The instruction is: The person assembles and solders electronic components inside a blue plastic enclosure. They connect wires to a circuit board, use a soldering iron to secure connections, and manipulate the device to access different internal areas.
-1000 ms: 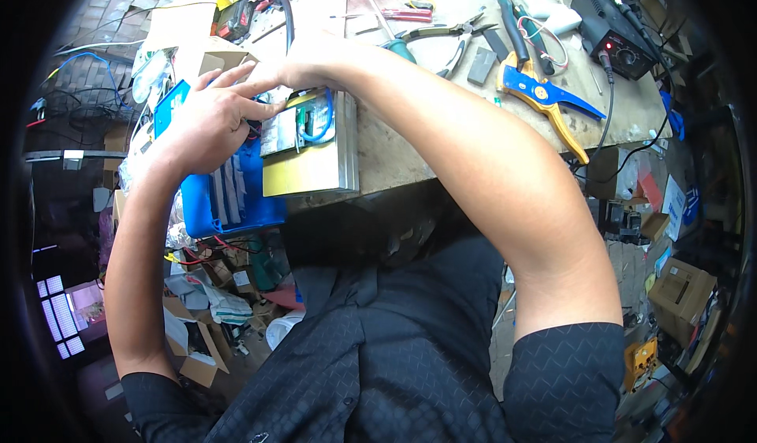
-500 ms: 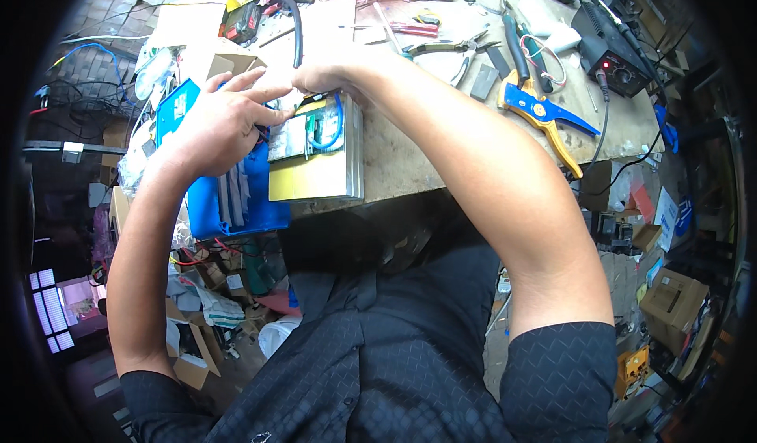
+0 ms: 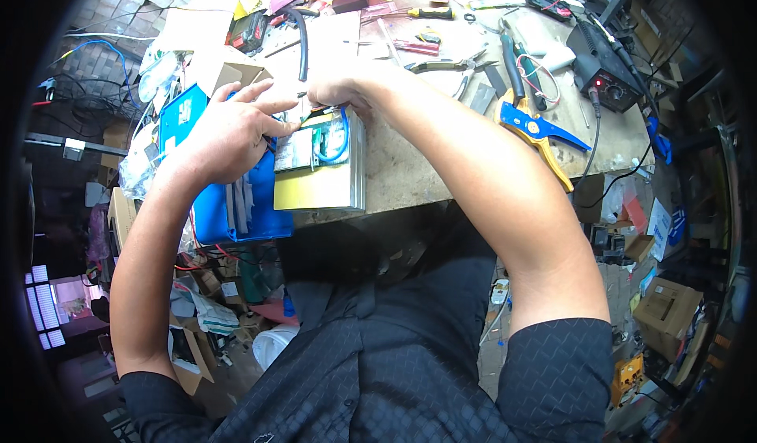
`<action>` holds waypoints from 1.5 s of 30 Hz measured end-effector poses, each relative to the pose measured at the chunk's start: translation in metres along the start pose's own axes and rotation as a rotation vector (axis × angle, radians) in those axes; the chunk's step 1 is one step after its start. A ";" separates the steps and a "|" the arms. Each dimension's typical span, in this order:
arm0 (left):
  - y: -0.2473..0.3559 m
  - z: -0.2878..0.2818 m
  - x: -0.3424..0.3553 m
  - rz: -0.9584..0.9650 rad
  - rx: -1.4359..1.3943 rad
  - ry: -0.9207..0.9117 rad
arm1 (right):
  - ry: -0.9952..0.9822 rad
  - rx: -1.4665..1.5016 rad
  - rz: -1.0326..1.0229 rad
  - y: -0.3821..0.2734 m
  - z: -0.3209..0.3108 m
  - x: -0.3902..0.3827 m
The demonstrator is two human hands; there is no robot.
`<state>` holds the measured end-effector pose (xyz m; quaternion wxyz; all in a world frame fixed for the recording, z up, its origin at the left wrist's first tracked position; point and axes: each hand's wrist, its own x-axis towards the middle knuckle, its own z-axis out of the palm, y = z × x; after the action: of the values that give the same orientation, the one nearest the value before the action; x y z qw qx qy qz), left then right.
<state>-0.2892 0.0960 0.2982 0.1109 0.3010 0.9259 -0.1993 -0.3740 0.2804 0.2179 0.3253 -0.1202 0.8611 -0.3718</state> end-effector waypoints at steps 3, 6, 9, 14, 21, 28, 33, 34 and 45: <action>0.001 -0.004 0.001 0.002 -0.008 -0.003 | 0.013 -0.057 -0.053 0.009 0.001 0.018; 0.000 0.000 0.000 0.000 -0.026 0.007 | 0.026 -0.001 -0.042 0.009 0.001 0.012; -0.001 0.001 0.000 -0.001 -0.033 0.018 | 0.018 0.025 -0.053 0.009 -0.003 0.007; -0.001 0.001 0.000 0.000 -0.035 0.014 | 0.008 -0.015 -0.052 0.009 -0.005 0.009; 0.001 0.000 0.001 -0.010 -0.014 0.013 | 0.013 -0.056 -0.083 0.015 -0.003 0.022; 0.001 -0.001 0.001 -0.004 -0.031 0.017 | 0.091 -0.135 -0.120 0.023 0.001 0.039; 0.000 0.001 0.000 -0.004 -0.038 0.031 | 0.099 -0.212 -0.134 0.018 0.002 0.039; 0.000 0.000 0.000 0.001 -0.038 0.036 | 0.110 -0.225 -0.155 0.019 0.002 0.042; 0.000 -0.001 -0.001 0.010 -0.038 0.032 | 0.078 -0.294 -0.109 0.002 -0.006 0.019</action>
<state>-0.2888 0.0959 0.2993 0.1026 0.3065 0.9298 -0.1763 -0.3926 0.2764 0.2105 0.2500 -0.1983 0.9104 -0.2634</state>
